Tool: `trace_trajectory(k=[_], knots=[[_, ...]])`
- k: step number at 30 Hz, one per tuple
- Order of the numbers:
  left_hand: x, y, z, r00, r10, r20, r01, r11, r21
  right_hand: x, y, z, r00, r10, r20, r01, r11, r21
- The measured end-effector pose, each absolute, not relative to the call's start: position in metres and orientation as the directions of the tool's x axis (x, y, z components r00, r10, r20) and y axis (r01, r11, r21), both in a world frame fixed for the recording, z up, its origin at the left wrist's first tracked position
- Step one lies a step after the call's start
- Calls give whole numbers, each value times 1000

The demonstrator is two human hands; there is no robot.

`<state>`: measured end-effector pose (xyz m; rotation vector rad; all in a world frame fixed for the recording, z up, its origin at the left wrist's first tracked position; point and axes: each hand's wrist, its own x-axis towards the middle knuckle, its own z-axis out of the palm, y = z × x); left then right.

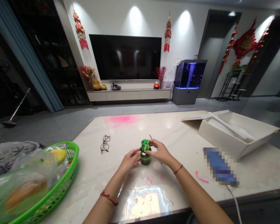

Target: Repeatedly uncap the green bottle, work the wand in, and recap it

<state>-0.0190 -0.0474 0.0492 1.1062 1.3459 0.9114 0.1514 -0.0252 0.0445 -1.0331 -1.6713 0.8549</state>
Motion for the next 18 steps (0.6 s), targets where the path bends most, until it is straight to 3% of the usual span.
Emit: trace_trajectory(k=[18], knots=[[-19,-47,46,51,964,-262,86,257,963,144,-28,44,-176,910,376,272,412,-870]])
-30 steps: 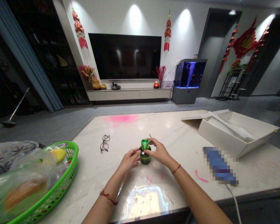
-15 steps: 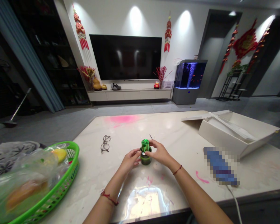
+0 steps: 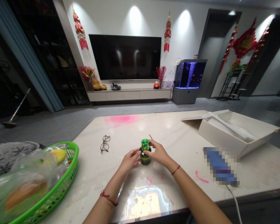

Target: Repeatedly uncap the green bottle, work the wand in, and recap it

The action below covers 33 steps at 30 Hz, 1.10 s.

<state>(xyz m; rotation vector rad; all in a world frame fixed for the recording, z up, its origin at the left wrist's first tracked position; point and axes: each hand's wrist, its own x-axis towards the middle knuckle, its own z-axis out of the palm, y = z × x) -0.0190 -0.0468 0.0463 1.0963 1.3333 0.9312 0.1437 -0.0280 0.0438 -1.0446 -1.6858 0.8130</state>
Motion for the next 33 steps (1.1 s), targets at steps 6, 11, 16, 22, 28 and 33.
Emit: trace_trajectory(k=[6,11,16,22,28,33], knots=[[-19,-46,46,52,960,-275,93,269,959,147,-28,45,-178,921,347,232,382,-895],[-19,-48,48,63,963,-264,92,258,962,151,-26,43,-164,907,388,185,414,-891],[-20,-48,48,59,964,-260,78,256,964,145,-32,46,-169,901,399,213,429,-878],[-20,-45,45,60,962,-265,82,260,962,137,-33,49,-89,913,399,246,408,-879],[-20,-46,46,68,963,-261,82,256,963,139,-30,57,-3,913,409,176,403,-898],[-18,-48,49,52,963,-263,75,259,963,149,-26,58,27,915,403,134,396,-908]])
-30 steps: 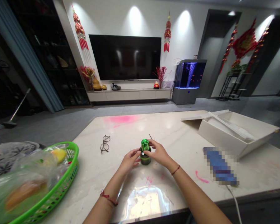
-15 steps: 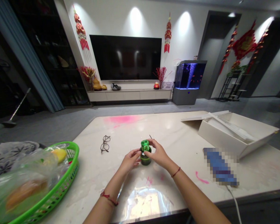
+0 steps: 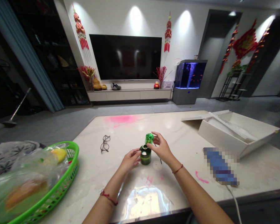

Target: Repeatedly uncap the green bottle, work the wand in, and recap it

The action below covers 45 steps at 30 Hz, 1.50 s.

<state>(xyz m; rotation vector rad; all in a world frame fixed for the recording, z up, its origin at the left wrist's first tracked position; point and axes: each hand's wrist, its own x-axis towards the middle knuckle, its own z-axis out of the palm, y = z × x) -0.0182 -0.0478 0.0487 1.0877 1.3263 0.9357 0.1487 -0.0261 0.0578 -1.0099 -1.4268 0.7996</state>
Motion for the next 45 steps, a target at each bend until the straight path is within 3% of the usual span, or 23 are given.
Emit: trace_trajectory(k=[24,30,37,45], knots=[[-15,-50,52,24,959,-281,87,278,957,178,-39,36,-29,914,405,308,394,-866],[-8,-56,49,57,922,-384,-28,386,922,179,-39,26,-50,925,378,311,374,-874],[5,-59,44,110,929,-353,-225,369,902,180,-43,19,-97,931,352,333,363,-870],[8,-59,43,66,925,-373,-229,378,897,177,-55,11,-128,939,319,323,344,-882]])
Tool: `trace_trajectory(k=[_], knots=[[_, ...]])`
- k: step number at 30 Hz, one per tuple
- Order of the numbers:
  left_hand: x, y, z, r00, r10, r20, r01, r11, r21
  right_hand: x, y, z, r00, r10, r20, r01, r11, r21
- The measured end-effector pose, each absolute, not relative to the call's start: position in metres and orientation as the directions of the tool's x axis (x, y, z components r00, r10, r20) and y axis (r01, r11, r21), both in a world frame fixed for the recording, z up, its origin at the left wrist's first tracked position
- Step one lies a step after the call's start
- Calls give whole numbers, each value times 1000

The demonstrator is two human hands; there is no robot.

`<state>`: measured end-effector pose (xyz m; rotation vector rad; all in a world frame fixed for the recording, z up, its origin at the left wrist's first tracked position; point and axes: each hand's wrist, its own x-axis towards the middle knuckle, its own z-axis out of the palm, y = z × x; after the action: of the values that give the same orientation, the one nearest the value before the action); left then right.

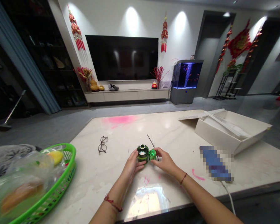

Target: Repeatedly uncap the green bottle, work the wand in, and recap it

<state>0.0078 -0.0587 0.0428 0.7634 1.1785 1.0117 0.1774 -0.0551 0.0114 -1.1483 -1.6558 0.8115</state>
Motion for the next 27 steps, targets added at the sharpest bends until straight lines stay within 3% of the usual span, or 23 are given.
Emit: trace_trajectory(k=[3,7,10,14,18,27], knots=[[6,-57,41,95,928,-359,-173,371,913,176,-56,10,-143,944,299,329,330,-885],[0,-53,36,87,950,-300,29,299,954,177,-53,10,-157,942,296,341,333,-879],[-6,-48,31,72,990,-121,216,103,971,178,-51,10,-168,942,289,346,331,-878],[-9,-43,28,95,991,98,406,-129,905,179,-50,11,-172,946,275,353,320,-879],[-6,-40,26,121,981,153,389,-189,902,180,-48,10,-177,947,269,361,317,-877],[-9,-35,25,118,984,134,306,-164,938,177,-46,11,-189,941,280,328,330,-885]])
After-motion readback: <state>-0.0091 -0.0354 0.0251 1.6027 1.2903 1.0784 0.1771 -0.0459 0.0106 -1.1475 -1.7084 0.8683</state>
